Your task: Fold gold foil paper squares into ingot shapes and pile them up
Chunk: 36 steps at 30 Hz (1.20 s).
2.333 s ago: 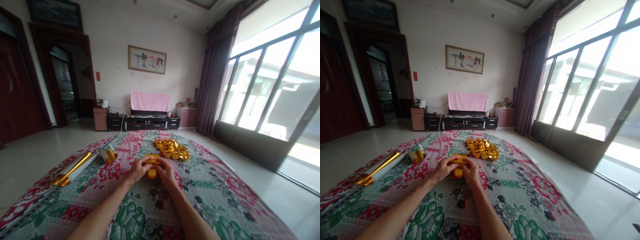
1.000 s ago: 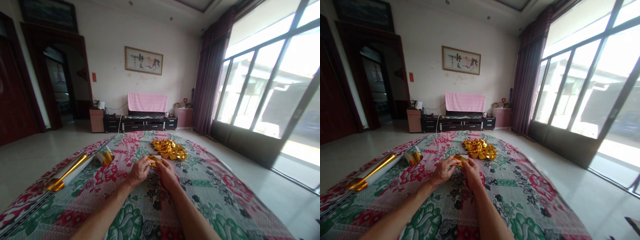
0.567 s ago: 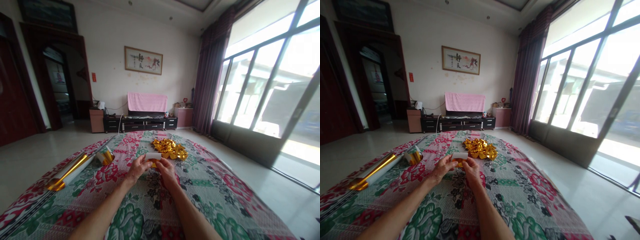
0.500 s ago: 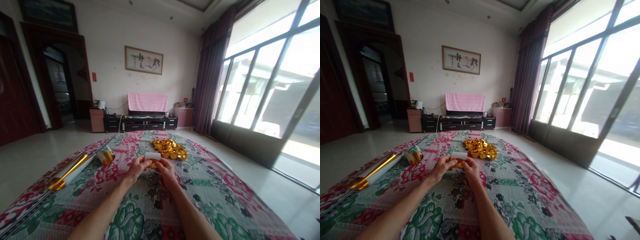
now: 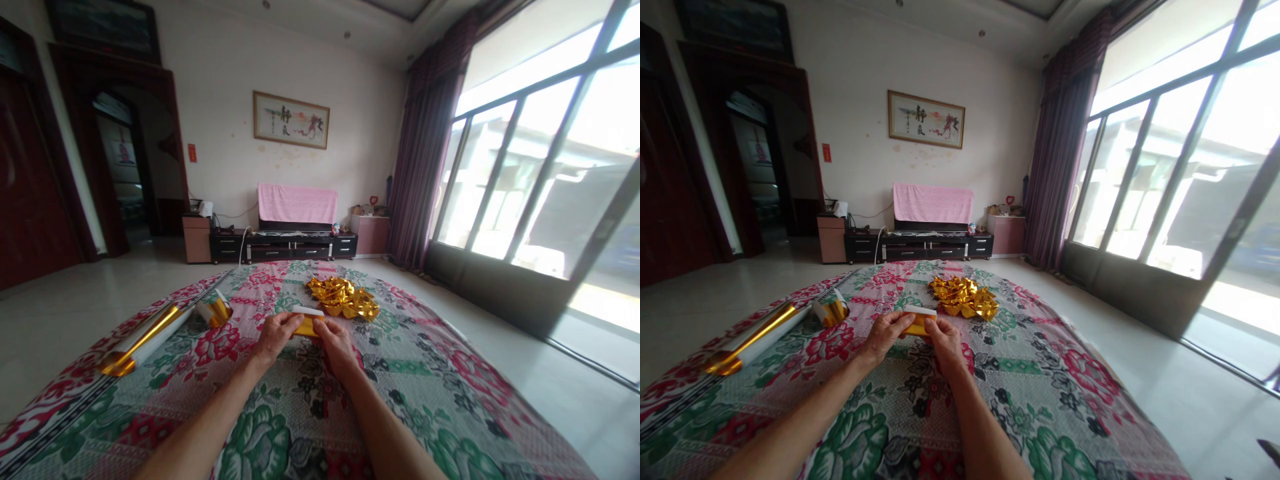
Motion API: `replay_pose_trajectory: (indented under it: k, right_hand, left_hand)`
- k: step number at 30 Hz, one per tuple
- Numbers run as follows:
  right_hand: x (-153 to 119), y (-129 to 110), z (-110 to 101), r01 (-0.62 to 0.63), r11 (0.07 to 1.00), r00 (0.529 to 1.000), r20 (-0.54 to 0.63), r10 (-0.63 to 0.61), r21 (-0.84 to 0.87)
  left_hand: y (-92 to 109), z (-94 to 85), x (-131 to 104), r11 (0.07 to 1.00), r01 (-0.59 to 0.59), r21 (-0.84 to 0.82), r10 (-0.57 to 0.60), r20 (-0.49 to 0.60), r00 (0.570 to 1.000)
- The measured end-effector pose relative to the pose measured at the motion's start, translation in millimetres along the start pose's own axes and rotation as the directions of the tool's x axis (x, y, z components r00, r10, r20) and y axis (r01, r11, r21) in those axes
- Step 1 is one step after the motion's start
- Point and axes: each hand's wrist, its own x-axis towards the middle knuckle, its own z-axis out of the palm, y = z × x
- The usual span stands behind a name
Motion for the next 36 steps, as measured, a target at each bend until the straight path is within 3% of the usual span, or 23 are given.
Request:
replay_pose_trajectory:
  k: [6,10,13,18,23,36]
  right_hand:
    - [-0.9,-1.8,-1.2,0.012,1.0,0.999,0.034,-0.012,0.02]
    - [-1.2,-2.2,-0.5,0.035,0.993,0.999,0.009,-0.036,0.111]
    - [-1.9,-2.9,0.0,0.052,0.996,0.999,0.01,-0.053,0.076]
    - [-3.4,-4.6,0.9,0.04,0.998,0.999,0.022,-0.041,0.052]
    - [-3.8,-5.3,1.5,0.032,0.999,0.999,-0.006,-0.032,0.03]
    - [2.3,2.7,-0.3,0.04,0.999,0.99,-0.136,-0.04,-0.004]
  left_hand:
    - [-5.7,-1.5,2.0,0.958,-0.17,0.229,0.175,0.0,0.985]
    - [-3.5,-2.4,-0.9,0.926,-0.214,0.31,0.217,0.023,0.976]
    - [-0.8,-2.7,-3.1,0.952,-0.177,0.249,0.173,0.038,0.984]
    - [0.3,-1.8,-2.6,0.996,-0.093,-0.004,0.093,0.091,0.992]
    - [-3.9,-2.4,0.4,0.993,-0.097,0.062,0.096,0.02,0.995]
    - [-3.8,-2.1,0.2,0.98,-0.137,0.141,0.137,0.015,0.991]
